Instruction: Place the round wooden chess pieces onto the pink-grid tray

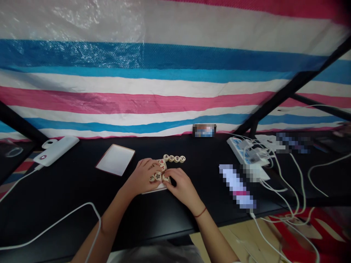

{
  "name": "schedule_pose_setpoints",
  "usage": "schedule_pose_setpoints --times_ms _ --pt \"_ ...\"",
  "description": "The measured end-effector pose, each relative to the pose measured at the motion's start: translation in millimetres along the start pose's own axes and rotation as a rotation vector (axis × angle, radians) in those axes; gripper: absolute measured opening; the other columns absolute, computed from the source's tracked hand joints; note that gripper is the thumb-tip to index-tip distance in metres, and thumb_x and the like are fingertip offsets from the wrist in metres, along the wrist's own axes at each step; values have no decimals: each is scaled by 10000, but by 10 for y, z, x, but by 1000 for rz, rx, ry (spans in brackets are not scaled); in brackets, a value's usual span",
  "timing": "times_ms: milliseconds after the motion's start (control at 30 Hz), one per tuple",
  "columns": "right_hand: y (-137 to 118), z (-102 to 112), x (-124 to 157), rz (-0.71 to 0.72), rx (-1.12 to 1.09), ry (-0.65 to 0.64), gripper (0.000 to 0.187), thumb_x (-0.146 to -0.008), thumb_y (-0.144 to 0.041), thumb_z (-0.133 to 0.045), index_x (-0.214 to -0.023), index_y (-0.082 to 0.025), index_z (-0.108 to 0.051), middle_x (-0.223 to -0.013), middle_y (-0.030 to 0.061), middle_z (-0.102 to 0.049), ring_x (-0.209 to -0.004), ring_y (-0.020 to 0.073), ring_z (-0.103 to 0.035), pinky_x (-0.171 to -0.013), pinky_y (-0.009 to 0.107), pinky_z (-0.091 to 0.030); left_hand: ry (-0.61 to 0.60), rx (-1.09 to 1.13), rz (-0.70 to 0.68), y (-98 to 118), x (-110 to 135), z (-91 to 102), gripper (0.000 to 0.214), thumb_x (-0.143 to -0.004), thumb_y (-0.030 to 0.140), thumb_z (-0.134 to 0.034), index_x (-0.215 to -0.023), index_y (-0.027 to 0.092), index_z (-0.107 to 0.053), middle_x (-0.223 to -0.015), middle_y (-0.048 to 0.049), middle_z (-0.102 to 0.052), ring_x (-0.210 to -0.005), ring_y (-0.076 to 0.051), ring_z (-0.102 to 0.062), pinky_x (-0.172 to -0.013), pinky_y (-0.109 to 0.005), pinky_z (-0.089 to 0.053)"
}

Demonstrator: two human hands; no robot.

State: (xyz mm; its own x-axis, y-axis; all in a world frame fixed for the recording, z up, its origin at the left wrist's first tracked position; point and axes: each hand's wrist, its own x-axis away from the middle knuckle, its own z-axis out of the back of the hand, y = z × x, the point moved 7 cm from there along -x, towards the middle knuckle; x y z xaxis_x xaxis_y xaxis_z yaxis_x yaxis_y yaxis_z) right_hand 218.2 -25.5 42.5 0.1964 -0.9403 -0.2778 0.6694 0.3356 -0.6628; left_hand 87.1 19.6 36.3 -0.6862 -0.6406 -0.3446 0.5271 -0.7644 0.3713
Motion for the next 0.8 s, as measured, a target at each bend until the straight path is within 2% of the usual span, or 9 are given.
schedule_pose_setpoints --times_ms 133,333,533,700,800 --pt "33 -51 -55 -13 119 -75 126 -782 -107 -653 -833 -209 -598 -948 44 -630 -906 206 -558 -828 335 -459 -40 -36 53 -123 74 -73 578 -737 384 -688 -1275 224 -550 -1344 -109 -517 -1255 -304 -438 -1079 -474 -316" --pt "62 -119 -175 -18 171 -169 166 -761 -53 -614 -822 -200 -567 -896 28 -564 -823 177 -542 -747 283 -445 -96 -97 200 -215 123 -210 667 -747 420 -686 -1365 293 -467 -1427 -92 -470 -1310 -326 -404 -1099 -576 -234" --pt "105 -168 -203 -16 100 -157 159 -773 -66 -615 -849 -196 -562 -927 28 -547 -805 157 -550 -741 261 -448 -106 -80 219 -263 96 -202 673 -773 449 -674 -1382 280 -443 -1416 -99 -478 -1313 -300 -406 -1071 -504 -313" --pt "148 0 -243 -17 -11 -124 106 -836 -169 -608 -932 -214 -610 -994 35 -598 -800 147 -586 -758 266 -473 -80 -71 209 -306 76 -214 669 -768 455 -686 -1367 263 -459 -1401 -102 -491 -1305 -300 -414 -1072 -479 -322" --pt "214 180 -421 -38 88 -50 198 -873 -142 -520 -1015 -217 -638 -1076 62 -619 -826 154 -615 -774 275 -480 -71 -59 199 -317 79 -230 693 -753 452 -701 -1372 264 -453 -1397 -106 -488 -1303 -313 -412 -1065 -492 -332"
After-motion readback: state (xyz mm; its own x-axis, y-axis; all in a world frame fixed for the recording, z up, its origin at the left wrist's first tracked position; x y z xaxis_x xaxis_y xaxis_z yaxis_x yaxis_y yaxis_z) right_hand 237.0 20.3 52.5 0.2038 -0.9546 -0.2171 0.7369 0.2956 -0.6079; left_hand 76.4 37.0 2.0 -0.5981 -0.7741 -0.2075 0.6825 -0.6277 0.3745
